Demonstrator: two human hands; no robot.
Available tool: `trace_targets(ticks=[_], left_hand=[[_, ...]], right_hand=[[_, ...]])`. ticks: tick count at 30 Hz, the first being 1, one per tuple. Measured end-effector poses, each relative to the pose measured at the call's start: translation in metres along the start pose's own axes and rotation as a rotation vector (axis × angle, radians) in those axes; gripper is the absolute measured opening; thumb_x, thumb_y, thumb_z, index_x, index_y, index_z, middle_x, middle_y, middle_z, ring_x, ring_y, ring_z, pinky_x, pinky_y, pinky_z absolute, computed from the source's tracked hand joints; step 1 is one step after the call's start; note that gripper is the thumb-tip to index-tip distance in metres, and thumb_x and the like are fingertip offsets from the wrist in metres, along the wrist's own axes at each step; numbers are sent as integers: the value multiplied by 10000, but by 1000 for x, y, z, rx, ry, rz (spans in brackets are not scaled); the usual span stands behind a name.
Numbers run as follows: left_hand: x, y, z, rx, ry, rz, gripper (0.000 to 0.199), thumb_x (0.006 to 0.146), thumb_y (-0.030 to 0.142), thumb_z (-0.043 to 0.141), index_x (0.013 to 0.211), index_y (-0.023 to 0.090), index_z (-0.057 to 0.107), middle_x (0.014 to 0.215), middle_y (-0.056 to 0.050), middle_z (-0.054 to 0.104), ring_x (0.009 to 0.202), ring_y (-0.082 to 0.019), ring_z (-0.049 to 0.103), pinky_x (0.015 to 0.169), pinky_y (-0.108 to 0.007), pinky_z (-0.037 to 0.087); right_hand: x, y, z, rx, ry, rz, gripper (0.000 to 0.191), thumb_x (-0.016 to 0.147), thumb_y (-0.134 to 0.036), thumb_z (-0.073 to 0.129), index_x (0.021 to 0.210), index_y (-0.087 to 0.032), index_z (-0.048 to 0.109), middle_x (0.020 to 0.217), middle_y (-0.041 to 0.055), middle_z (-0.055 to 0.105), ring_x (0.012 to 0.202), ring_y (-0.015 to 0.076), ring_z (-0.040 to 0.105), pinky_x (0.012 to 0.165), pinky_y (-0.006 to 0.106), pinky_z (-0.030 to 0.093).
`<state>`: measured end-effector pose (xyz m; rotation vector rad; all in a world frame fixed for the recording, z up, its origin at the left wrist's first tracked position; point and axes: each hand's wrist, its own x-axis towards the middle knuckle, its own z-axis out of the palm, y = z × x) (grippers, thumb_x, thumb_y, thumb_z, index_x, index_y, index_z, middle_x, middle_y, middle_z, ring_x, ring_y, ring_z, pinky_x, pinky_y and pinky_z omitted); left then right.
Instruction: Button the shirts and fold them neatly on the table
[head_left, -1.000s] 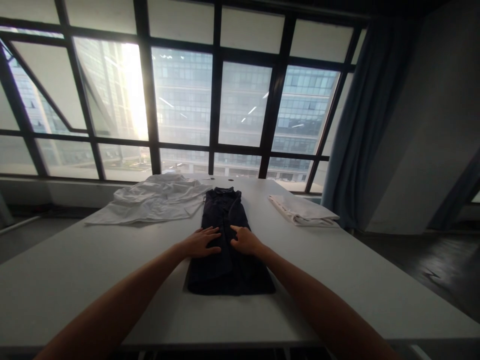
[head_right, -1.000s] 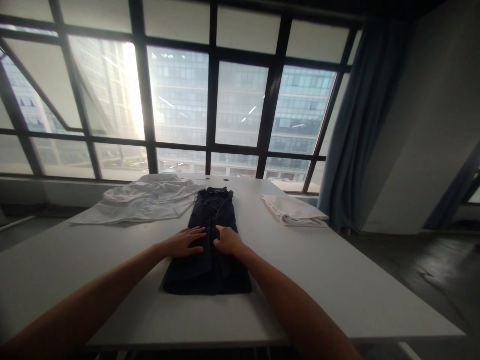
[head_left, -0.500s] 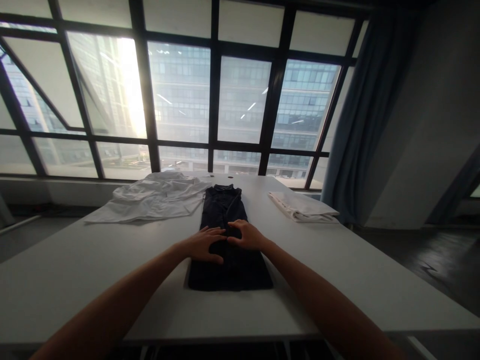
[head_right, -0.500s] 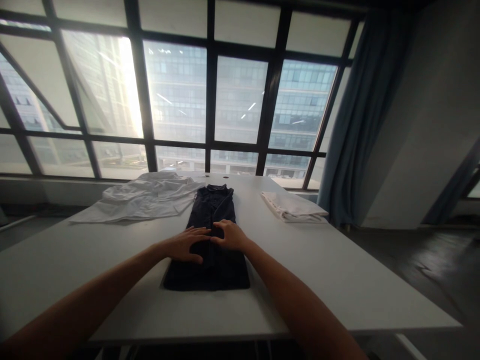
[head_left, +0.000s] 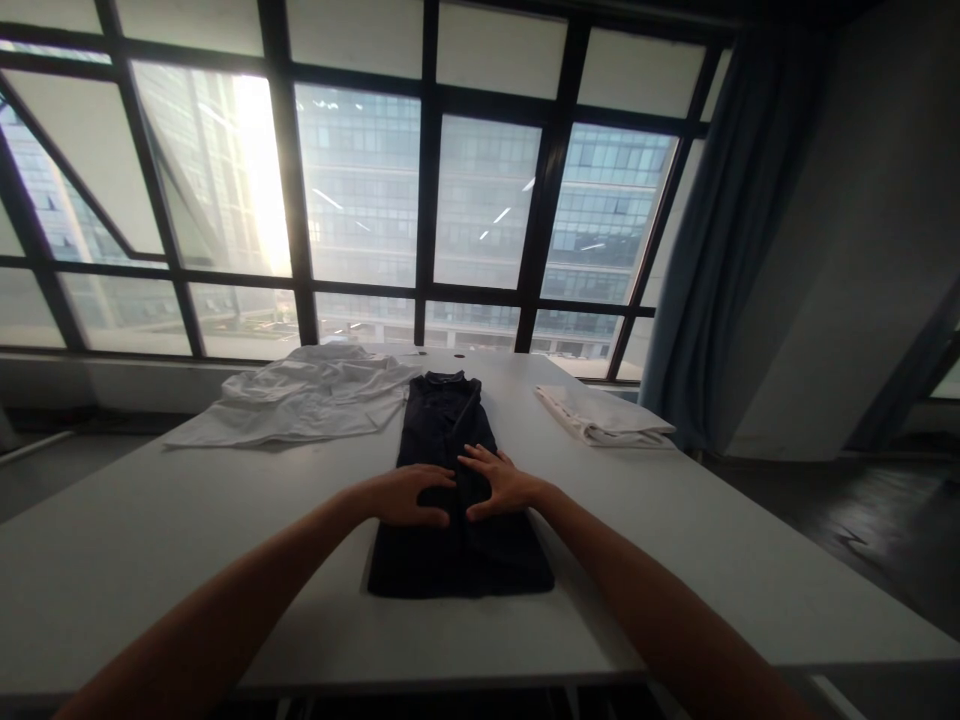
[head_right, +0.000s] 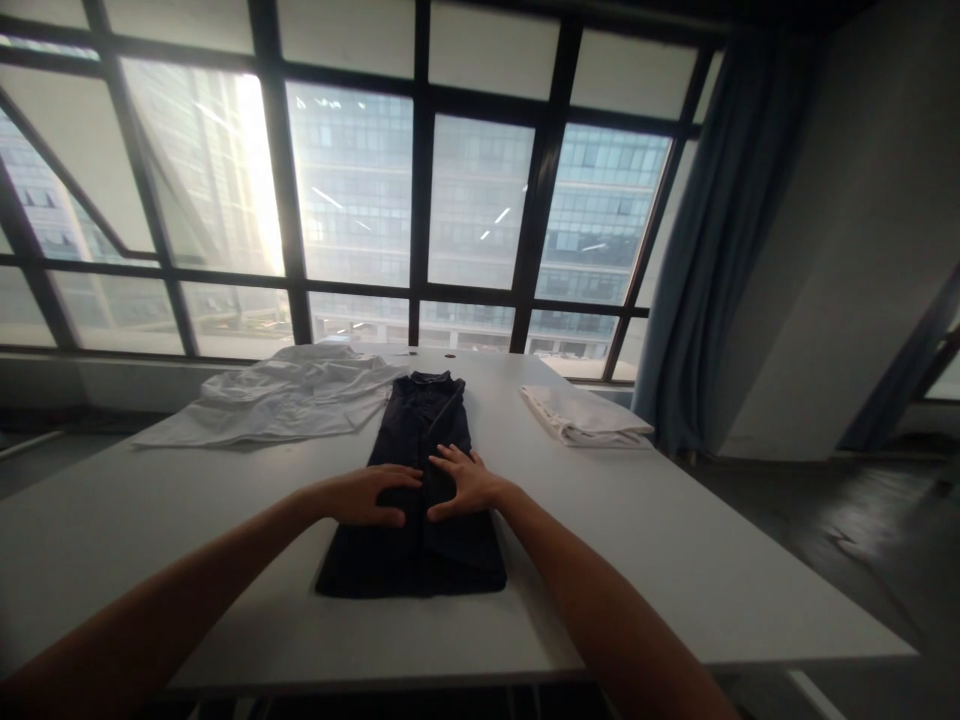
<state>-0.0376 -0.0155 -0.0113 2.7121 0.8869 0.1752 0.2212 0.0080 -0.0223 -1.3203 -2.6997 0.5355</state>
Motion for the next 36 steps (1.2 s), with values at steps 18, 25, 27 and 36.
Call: trace_targets(ticks=[18, 25, 27, 36], left_hand=[[1, 14, 6, 147, -65, -51, 824, 805, 707, 525, 1496, 311, 315, 1573, -98, 249, 1433, -354, 226, 1133, -563, 196], [-6, 42, -1, 198, -24, 37, 845, 705, 708, 635, 1410, 271, 475, 1457, -122, 448, 1267, -371, 450, 1016, -507, 401], [-10, 59, -2, 209, -35, 68, 851, 680, 712, 654, 1382, 252, 512, 1404, -136, 496, 1195, -371, 503, 967, -496, 442], [14, 23, -22, -23, 178, 171, 364, 898, 454, 537, 1157, 226, 655, 1158, -59, 668, 1070, -209, 615, 969, -311, 449]], right_hand=[[9, 43, -1, -41, 350, 25, 464, 848, -403, 611, 1257, -186, 641, 1408, 113, 516, 1288, 270, 481, 1098, 400, 348], [-1, 21, -17, -90, 311, -41, 240, 827, -355, 629, 961, -211, 766, 1038, 76, 690, 907, 200, 640, 854, 311, 474], [-6, 17, -22, -63, 264, -48, 209, 807, -343, 645, 888, -195, 770, 952, 69, 697, 810, 178, 634, 778, 289, 478], [8, 60, -49, 399, 91, 92, 381, 785, -354, 655, 1084, -121, 700, 895, 89, 721, 706, 180, 667, 693, 297, 525]])
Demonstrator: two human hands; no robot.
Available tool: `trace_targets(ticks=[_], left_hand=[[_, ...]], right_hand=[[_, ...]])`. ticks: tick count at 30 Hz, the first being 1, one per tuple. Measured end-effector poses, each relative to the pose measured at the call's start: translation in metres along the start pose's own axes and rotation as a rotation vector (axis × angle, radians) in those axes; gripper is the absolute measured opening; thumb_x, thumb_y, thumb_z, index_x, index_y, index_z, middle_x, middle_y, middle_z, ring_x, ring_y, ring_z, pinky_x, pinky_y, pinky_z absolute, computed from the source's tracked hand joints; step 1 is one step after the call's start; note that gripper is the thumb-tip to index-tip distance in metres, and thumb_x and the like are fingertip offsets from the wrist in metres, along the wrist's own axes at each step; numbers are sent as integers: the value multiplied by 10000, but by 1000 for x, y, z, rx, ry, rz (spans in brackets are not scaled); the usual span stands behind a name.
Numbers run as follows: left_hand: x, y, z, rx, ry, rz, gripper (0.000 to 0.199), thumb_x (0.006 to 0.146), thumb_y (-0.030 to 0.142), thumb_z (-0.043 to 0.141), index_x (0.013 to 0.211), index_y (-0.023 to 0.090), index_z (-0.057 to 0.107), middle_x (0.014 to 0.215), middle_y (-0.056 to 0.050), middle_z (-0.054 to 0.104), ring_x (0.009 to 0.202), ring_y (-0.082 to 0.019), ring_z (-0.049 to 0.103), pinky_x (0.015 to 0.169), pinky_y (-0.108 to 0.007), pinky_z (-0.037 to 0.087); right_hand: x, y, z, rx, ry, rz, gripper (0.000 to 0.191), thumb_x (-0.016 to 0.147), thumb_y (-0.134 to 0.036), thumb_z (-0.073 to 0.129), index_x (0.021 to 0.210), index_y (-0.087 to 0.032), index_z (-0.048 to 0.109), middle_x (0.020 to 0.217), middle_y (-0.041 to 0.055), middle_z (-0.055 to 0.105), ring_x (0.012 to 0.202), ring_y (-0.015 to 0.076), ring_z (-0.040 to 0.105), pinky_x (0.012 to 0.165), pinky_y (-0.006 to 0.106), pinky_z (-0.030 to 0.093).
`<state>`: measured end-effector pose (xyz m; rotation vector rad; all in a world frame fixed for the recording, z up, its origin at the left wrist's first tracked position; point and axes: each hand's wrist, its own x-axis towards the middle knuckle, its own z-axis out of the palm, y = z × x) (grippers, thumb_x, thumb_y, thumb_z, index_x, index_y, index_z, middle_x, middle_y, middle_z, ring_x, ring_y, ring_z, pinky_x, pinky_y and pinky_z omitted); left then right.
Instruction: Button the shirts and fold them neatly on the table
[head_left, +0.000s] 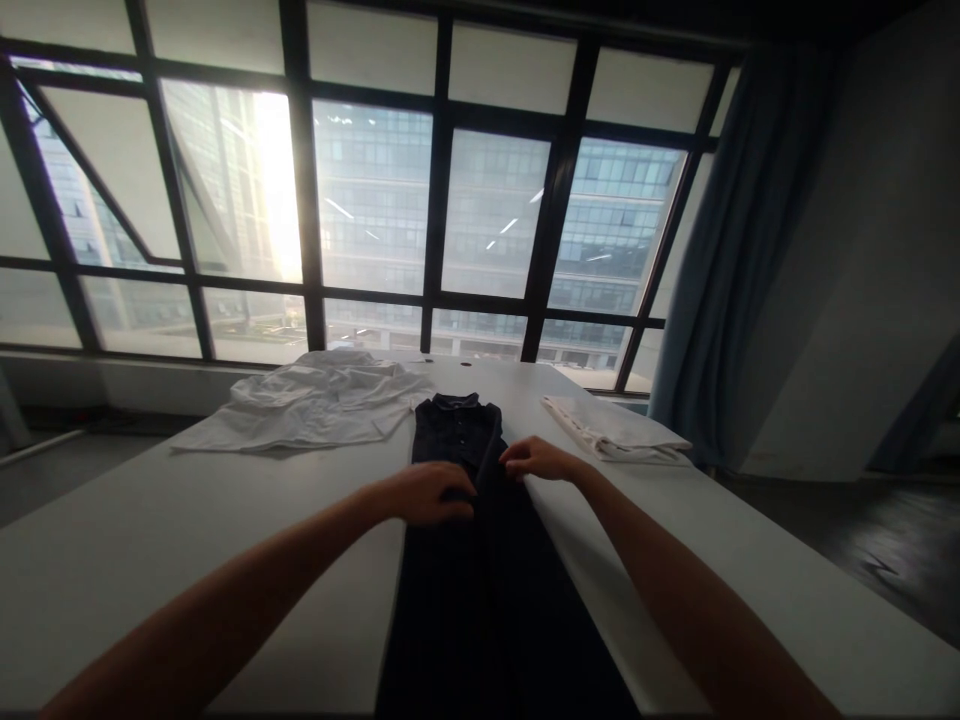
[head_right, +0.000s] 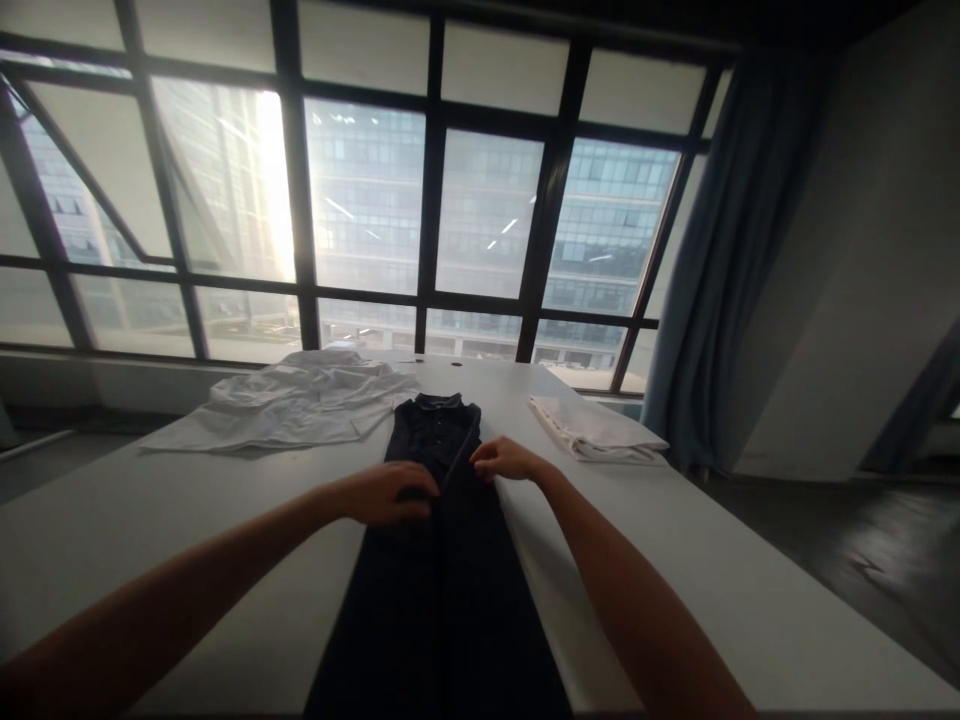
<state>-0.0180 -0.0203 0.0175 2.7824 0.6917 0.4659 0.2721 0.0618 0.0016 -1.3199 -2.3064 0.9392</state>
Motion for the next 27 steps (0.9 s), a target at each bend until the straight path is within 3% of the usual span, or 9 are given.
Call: trace_targets(ticks=[3, 5, 8, 11, 14, 18, 22, 24, 27], left_hand=[[17, -63, -1, 180, 216, -287, 429, 932, 433, 458, 1242, 174, 600, 1323, -128, 580, 1266, -267, 493, 1076, -398, 358], [26, -99, 4, 231, 190, -462, 533, 937, 476, 420, 1328, 132, 529, 1440, -165, 467, 1371, -295, 373, 1118, -434, 296], [33, -130, 16, 244, 71, -584, 655, 929, 567, 366, 1420, 138, 424, 1530, -167, 331, 1437, -293, 246, 1142, -447, 239], [39, -142, 22, 232, -53, -602, 739, 916, 628, 320, 1462, 131, 358, 1557, -186, 247, 1455, -303, 175, 1143, -476, 208], [46, -147, 22, 238, -119, -593, 753, 918, 625, 307, 1463, 106, 349, 1552, -209, 238, 1449, -327, 184, 1130, -511, 215], [55, -150, 30, 268, -32, -648, 669, 963, 558, 216, 1447, 125, 378, 1537, -204, 286, 1439, -331, 221, 1108, -541, 238], [58, -147, 45, 270, 25, -681, 708, 961, 563, 230, 1462, 75, 338, 1559, -221, 206, 1457, -347, 130, 1117, -535, 212], [59, -148, 44, 232, 1, -688, 709, 959, 567, 236, 1467, 81, 332, 1564, -212, 197, 1458, -340, 129, 1124, -525, 203], [62, -155, 33, 207, 31, -698, 671, 966, 552, 233, 1460, 114, 354, 1570, -186, 206, 1459, -315, 154, 1133, -508, 194]], right_hand=[[31, 19, -16, -250, 355, 37, 339, 791, -249, 630, 1103, -144, 709, 1104, 122, 690, 817, 198, 672, 777, 296, 513], [53, 31, -22, -368, 439, 76, 355, 802, -242, 610, 1132, -151, 706, 1225, 132, 639, 907, 212, 664, 837, 292, 497], [83, 40, -22, -450, 427, 98, 398, 824, -301, 591, 1178, -144, 684, 1257, 131, 618, 968, 211, 651, 890, 278, 475], [106, 37, -14, -565, 414, 97, 388, 812, -288, 581, 1171, -184, 684, 1260, 97, 620, 1092, 221, 603, 954, 289, 438], [122, 29, 1, -711, 380, 160, 334, 826, -240, 517, 1095, -206, 713, 1227, 103, 636, 1105, 259, 592, 971, 375, 417], [136, 26, 21, -743, 377, 254, 451, 926, -379, 392, 1164, -120, 675, 1266, 210, 591, 1201, 336, 518, 1035, 496, 322], [141, 34, 33, -599, 293, 340, 765, 921, -625, 288, 1473, -101, 360, 1552, 193, 258, 1433, 338, 199, 1123, 555, 150], [142, 36, 33, -554, 268, 364, 816, 915, -660, 256, 1507, -99, 281, 1579, 180, 183, 1456, 327, 120, 1135, 564, 96], [145, 34, 29, -545, 358, 352, 775, 942, -602, 244, 1510, -74, 258, 1577, 187, 182, 1462, 310, 92, 1144, 545, 70]])
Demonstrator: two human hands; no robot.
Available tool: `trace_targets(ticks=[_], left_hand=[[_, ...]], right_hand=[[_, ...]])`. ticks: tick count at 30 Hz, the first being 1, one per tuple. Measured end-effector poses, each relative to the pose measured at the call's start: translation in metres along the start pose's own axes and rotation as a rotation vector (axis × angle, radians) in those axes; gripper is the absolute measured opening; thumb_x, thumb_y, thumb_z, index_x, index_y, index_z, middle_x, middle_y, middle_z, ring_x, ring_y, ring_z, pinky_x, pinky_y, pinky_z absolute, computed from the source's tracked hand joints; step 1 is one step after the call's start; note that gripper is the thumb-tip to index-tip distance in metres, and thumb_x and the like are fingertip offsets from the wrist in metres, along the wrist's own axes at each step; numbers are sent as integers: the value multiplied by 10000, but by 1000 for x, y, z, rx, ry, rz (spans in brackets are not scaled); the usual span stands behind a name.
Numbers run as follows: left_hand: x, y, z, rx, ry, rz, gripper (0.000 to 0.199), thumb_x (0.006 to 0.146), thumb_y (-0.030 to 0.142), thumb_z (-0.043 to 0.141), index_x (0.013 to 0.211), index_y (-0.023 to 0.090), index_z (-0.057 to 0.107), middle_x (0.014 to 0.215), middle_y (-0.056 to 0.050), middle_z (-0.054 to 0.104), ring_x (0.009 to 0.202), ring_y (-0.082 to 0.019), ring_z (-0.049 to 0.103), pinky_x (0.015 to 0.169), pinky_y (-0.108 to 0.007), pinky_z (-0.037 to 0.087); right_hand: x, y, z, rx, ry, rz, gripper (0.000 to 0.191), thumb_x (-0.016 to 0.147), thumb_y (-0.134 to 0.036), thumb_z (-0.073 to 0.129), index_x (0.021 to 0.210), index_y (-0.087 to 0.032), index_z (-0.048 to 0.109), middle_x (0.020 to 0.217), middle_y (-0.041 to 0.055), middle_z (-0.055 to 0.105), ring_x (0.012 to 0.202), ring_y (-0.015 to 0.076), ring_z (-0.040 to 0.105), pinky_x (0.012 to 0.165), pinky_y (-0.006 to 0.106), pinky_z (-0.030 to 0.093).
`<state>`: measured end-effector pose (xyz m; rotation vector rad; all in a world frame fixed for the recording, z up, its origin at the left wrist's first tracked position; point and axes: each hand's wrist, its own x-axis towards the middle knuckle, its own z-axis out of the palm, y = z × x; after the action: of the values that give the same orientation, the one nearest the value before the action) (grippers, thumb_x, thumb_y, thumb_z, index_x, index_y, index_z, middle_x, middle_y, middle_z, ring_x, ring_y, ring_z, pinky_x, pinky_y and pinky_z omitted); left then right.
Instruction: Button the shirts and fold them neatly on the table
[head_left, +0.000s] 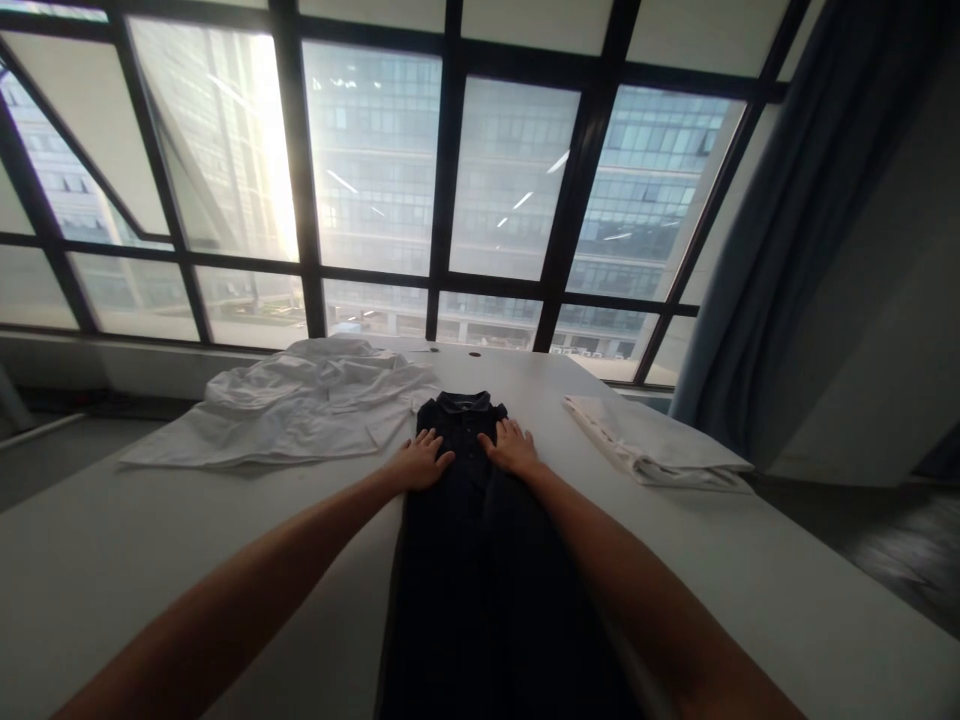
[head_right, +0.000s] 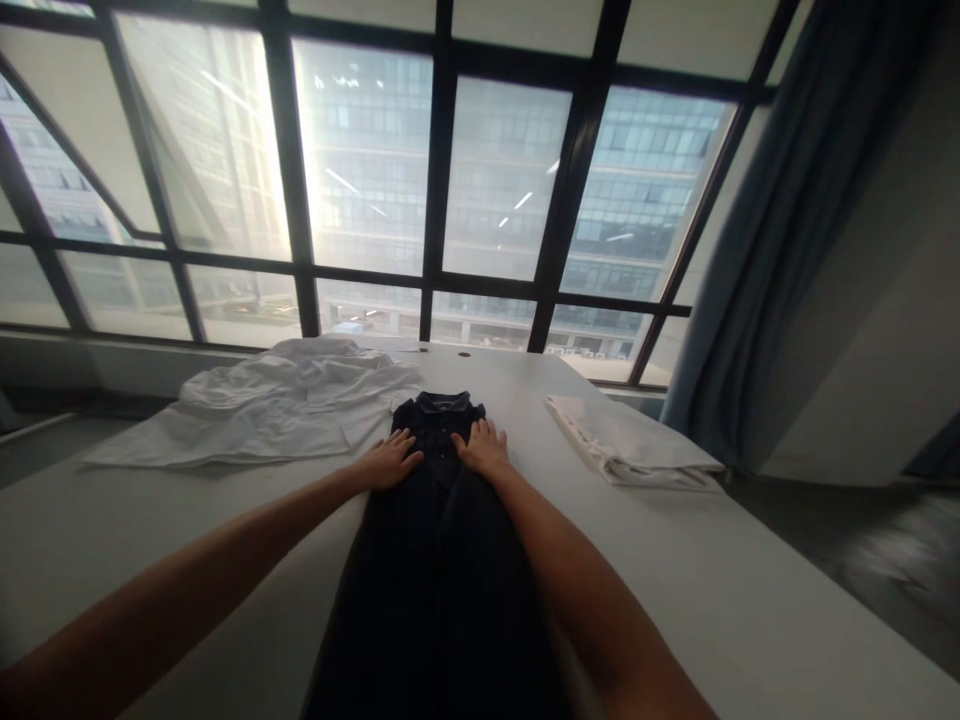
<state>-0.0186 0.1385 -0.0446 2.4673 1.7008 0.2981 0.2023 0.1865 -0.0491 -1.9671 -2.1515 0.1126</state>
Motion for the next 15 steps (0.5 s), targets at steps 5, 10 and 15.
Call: trace_targets(ticks=[5, 10, 15], left_hand=[[21, -18, -3, 27, 47, -70, 641, 972, 502, 280, 1479, 111, 320, 1580, -180, 173, 1473, -290, 81, 1156, -508, 121], [41, -36, 0, -36, 27, -55, 581, 964, 489, 306, 1408, 139, 438, 1531, -170, 325, 1432, -287, 259, 1133, -479, 222], [66, -53, -17, -142, 220, -237, 437, 917, 371, 444, 1220, 91, 588, 1257, -196, 611, 1205, -282, 547, 979, -332, 409]], right_hand=[[13, -1, -3, -14, -106, 49, 723, 954, -567, 264, 1515, -112, 260, 1593, 162, 137, 1460, 314, 113, 1139, 563, 93], [32, 10, -1, 35, 9, 25, 623, 943, -544, 333, 1345, -113, 536, 1465, 215, 406, 1330, 335, 401, 1074, 502, 306], [59, 33, -6, 320, 169, 147, 452, 876, -395, 508, 1193, -102, 642, 1137, 193, 665, 1063, 276, 635, 868, 320, 484]])
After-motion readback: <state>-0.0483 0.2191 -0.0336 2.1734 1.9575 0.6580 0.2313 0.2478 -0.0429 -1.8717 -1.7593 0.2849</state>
